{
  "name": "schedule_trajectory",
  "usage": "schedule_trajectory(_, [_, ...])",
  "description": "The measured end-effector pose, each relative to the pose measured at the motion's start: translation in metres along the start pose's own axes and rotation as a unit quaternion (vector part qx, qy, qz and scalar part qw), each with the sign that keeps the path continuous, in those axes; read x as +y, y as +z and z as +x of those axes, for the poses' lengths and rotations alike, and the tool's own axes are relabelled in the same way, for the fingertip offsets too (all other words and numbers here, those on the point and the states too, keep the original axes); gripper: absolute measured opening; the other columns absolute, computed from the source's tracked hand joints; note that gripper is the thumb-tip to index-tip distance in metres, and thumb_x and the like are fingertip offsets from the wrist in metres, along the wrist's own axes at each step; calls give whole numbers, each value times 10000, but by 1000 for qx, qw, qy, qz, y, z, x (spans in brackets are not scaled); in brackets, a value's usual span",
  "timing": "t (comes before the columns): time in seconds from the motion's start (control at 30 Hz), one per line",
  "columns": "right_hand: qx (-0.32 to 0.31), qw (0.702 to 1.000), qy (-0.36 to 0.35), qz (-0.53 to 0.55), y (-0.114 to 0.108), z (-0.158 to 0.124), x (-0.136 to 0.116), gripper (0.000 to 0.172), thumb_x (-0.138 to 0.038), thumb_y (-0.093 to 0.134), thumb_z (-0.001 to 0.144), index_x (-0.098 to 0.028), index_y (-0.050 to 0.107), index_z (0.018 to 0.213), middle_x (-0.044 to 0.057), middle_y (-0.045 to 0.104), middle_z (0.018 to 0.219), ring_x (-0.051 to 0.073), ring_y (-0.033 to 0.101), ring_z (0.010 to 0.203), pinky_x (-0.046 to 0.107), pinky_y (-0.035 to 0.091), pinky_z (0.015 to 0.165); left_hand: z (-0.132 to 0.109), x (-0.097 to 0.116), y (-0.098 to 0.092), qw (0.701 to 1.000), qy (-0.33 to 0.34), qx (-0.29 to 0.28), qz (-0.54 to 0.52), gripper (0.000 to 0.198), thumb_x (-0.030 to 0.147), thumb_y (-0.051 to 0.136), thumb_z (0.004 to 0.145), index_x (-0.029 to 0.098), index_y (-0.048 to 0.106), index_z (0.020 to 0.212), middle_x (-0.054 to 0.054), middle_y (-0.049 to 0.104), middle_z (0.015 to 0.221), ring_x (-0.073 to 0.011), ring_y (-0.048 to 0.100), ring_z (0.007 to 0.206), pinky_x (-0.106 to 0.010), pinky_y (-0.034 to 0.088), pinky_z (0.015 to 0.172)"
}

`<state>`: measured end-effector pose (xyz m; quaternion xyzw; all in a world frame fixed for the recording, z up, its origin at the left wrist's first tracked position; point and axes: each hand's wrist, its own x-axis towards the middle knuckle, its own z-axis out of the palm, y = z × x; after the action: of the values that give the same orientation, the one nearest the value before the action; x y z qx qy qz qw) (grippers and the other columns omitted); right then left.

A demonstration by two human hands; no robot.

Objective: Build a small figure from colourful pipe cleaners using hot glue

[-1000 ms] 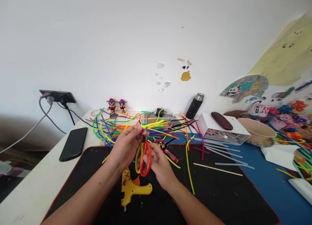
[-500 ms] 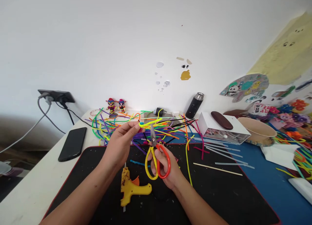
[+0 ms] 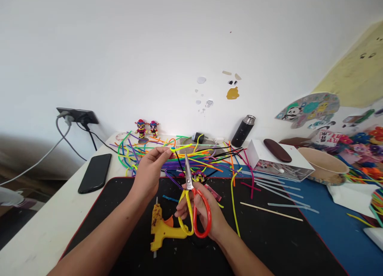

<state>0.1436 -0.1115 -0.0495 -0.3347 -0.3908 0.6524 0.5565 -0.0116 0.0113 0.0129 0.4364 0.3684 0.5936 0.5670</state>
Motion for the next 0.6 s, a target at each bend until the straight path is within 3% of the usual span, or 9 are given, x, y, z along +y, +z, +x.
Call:
schedule_trajectory(0.13, [-35,998,-9,-44,4,-2,-3,719,-782,690,881,-203,628,1303,128,783,994,305,792,941,461,595,871,1,-4,0,1000,-9,3,-12,297,405,933,694,195,757,809,0,698,818,-171,626,805,-293,464,831])
schedule_trajectory(0.23, [-42,997,-13,-66,7,0,-3,685,-759,703,890,-209,636,1292,126,770,1031,286,781,922,459,585,888,1,-6,0,1000,-19,-1,-17,304,399,933,687,193,761,830,-2,708,839,-168,643,805,-292,476,837])
schedule_trajectory(0.43, [73,981,-75,-164,6,8,4,524,-612,778,905,-229,669,1246,52,739,932,167,672,687,339,561,722,-1,-6,2,1000,-7,-2,16,281,390,905,697,193,748,819,-4,709,799,-169,641,761,-290,480,780])
schedule_trajectory(0.6, [141,953,-89,-255,2,9,8,427,-432,813,887,-222,692,1239,28,719,885,188,672,768,329,562,771,-3,-4,5,999,4,-13,34,238,353,881,694,199,738,807,2,700,762,-167,633,725,-285,469,742])
